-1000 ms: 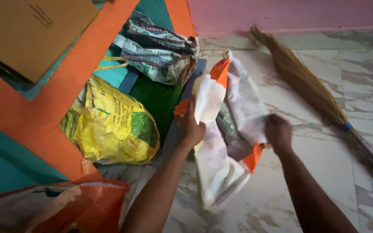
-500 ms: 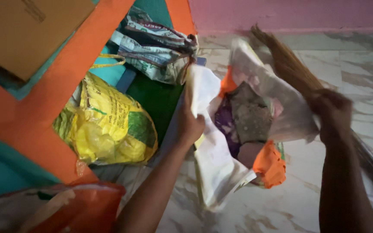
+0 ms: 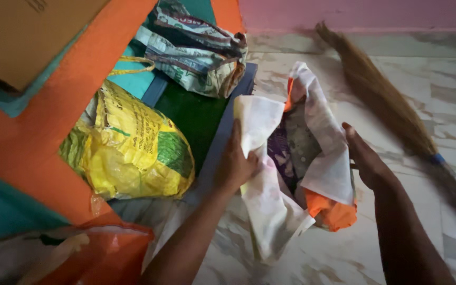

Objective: The person uses a broom to brush a woven bed frame, clears plastic bags from a shelf, and sweeps a blue rectangular frame on the floor.

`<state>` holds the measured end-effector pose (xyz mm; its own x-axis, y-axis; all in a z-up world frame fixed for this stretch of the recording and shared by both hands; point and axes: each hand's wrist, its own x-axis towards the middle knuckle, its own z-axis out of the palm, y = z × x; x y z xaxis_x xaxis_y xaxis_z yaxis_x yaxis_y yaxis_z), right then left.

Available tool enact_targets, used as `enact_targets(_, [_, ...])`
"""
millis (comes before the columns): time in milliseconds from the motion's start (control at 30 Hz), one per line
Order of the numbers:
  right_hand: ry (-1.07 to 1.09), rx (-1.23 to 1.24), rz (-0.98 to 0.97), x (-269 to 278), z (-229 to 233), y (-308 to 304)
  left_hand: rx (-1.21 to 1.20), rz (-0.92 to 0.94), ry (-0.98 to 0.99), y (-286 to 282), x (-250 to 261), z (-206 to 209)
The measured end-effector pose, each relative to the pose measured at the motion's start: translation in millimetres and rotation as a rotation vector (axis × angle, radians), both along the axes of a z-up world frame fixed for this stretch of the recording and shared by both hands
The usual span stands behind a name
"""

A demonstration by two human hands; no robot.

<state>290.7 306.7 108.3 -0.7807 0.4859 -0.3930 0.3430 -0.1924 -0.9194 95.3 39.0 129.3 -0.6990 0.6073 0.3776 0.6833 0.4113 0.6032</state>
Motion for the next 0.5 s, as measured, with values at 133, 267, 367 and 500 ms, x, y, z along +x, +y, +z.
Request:
enact_targets(133, [0.064, 0.098, 0.21, -8, -13, 3, -0.144, -0.021, -0.125, 14, 26, 0])
enact_targets(267, [-0.32, 0.597, 0.186, 13, -25, 47, -0.096, -0.034, -0.141, 16, 34, -3])
enact_targets(367, [-0.321, 1.186, 0.002, 42, -11, 82, -0.031, 0.02, 0.016, 6, 22, -1])
enact_targets(500, [-0.496, 1.229, -0.136, 50, 39, 75, 0.048, 0.009, 0.113, 0, 17, 9])
